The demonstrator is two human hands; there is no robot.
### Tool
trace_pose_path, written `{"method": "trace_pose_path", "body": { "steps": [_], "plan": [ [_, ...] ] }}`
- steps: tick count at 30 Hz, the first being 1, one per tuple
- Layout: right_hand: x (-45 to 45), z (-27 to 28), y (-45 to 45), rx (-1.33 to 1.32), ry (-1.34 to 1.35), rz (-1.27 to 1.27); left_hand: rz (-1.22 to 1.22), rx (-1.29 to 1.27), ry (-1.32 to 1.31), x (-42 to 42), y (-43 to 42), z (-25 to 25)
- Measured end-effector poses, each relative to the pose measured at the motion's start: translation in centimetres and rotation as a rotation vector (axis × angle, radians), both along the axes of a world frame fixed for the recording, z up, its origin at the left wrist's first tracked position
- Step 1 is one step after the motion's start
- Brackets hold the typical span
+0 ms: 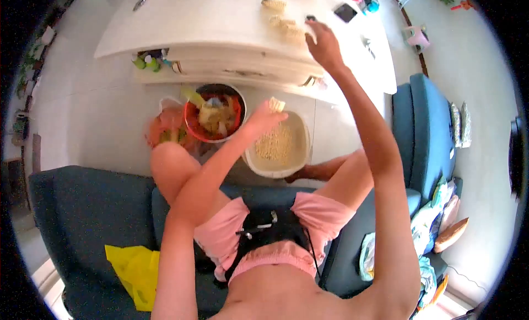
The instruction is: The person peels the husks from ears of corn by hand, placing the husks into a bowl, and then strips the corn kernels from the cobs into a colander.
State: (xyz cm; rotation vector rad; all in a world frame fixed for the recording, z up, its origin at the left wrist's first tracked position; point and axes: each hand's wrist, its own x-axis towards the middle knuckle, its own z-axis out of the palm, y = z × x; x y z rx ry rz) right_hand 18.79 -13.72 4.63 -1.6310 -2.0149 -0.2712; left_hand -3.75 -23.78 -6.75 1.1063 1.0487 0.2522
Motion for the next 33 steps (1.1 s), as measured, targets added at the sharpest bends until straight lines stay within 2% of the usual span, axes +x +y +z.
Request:
{"method": "trace_pose_path", "body": {
  "steps": [2, 3, 5, 6, 8, 9, 11, 15, 17, 18, 19, 20, 21, 22, 23, 24, 26, 28, 29, 31, 33],
  "plan": [
    [-0.9, 0.6, -2.9, -0.02, 0.176, -0.012, 0.07, 0.438, -0.081, -0.4, -0.6, 0.0],
    [-1.4, 0.4, -4.8, -0.027, 0.295, 0.026, 0.059, 0.43, -0.075, -0.5, -0.4, 0.3],
    [-2.4, -1.0, -10.0, -0.309, 0.409, -0.064, -0.214, 0.561, 0.077, -0.8, -0.4, 1.5],
    [-2.7, -2.7, -12.4, -0.454, 0.498, -0.075, -0.227, 0.559, 0.08, -0.8, -0.9, 1.9],
    [-4.2, -4.4, -17.0, -0.65, 0.622, -0.033, -0.332, 0.713, 0.071, -0.7, -1.8, 2.7],
    [-5.2, -5.1, -19.0, -0.644, 0.638, -0.042, -0.349, 0.715, 0.077, -0.5, -2.3, 2.6],
    [-6.9, -6.2, -21.7, -0.72, 0.806, -0.045, -0.473, 0.803, -0.112, -0.1, -2.6, 2.6],
    [-8.3, -8.1, -23.9, -0.651, 0.892, -0.017, -0.592, 0.749, -0.069, -1.0, -4.0, 3.3],
    [-8.8, -9.3, -24.4, -0.592, 0.877, -0.009, -0.57, 0.718, -0.273, -0.5, -4.2, -0.2],
    [-8.8, -8.8, -24.5, -0.667, 0.997, -0.013, -0.554, 0.906, -0.111, -0.5, -4.7, 0.3],
    [-8.5, -8.6, -24.6, -0.766, 1.022, -0.022, -0.527, 0.855, -0.032, -0.6, -4.9, -0.2],
    [-8.7, -10.3, -24.4, -0.669, 1.013, -0.044, -0.507, 0.845, -0.115, -0.2, -4.7, -0.3],
    [-8.3, -11.5, -24.0, -0.566, 1.066, 0.029, -0.593, 0.77, -0.103, 0.0, -4.0, -2.0],
    [-8.4, -10.7, -23.9, -0.606, 1.093, -0.009, -0.526, 0.743, -0.034, -0.2, -4.6, 1.5],
    [-8.0, -10.6, -23.4, -0.683, 1.113, -0.027, -0.507, 0.768, -0.04, 0.1, -3.9, -0.7],
    [-7.8, -11.1, -22.8, -0.656, 1.101, -0.017, -0.506, 0.798, -0.045, 0.5, -3.3, 0.6],
    [-7.5, -11.9, -22.4, -0.654, 1.115, -0.029, -0.543, 0.433, 0.102, 0.5, -3.6, 2.7],
    [-7.1, -12.5, -21.9, -0.702, 1.1, -0.037, -0.569, 0.539, 0.104, 0.9, -3.1, 2.2],
    [-7.2, -13.3, -21.9, -0.619, 1.083, -0.024, -0.591, 0.628, 0.104, 0.9, -3.2, 1.3],
    [-7.2, -14.0, -22.1, -0.534, 1.069, -0.013, -0.595, 0.624, 0.062, 1.0, -3.0, -0.2],
    [-7.0, -13.7, -22.6, -0.695, 1.093, -0.075, -0.594, 0.624, 0.019, 0.8, -3.2, -1.0]
  ]
}}
